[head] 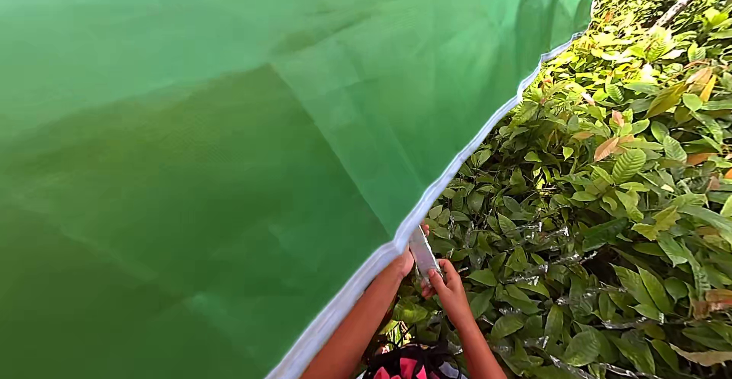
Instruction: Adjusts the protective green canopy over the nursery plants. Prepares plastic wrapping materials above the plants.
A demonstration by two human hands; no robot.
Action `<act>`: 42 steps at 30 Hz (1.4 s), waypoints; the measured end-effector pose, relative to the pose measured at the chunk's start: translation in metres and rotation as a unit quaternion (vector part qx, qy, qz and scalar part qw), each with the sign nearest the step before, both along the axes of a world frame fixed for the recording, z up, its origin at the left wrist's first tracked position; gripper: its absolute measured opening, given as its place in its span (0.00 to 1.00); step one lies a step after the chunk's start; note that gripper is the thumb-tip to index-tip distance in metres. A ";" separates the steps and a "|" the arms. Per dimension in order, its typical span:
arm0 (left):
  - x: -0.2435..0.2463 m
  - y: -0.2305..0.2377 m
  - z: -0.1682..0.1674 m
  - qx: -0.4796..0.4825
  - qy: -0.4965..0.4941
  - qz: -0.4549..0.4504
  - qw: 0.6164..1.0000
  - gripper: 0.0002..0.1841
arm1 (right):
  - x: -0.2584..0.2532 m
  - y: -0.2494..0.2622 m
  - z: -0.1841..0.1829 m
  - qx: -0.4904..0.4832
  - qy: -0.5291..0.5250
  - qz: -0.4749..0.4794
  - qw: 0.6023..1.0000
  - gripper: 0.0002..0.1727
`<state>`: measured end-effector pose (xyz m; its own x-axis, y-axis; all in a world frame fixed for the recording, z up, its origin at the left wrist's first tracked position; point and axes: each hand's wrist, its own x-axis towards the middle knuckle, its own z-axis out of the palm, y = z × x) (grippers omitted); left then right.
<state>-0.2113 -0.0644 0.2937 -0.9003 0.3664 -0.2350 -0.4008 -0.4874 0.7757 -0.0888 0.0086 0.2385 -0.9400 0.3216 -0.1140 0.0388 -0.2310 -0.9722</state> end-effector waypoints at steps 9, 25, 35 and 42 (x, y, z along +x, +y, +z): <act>0.019 0.000 -0.005 -0.020 0.123 -0.075 0.989 0.13 | -0.006 -0.009 0.001 0.100 0.027 -0.035 0.994 0.19; -0.001 -0.019 -0.003 0.010 0.126 -0.056 0.990 0.10 | -0.011 -0.005 0.001 0.192 0.025 0.052 0.980 0.21; 0.020 -0.013 -0.017 0.012 0.145 -0.057 0.988 0.06 | -0.020 -0.010 0.006 0.120 0.038 0.013 0.992 0.17; 0.015 -0.016 -0.010 0.031 0.013 -0.008 0.999 0.17 | -0.005 0.002 0.007 0.159 -0.023 0.077 0.984 0.23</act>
<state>-0.1960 -0.0803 0.2832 -0.8999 0.3937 -0.1877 -0.3886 -0.5284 0.7549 -0.0936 0.0111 0.2451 -0.9766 0.2022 -0.0740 0.0952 0.0972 -0.9907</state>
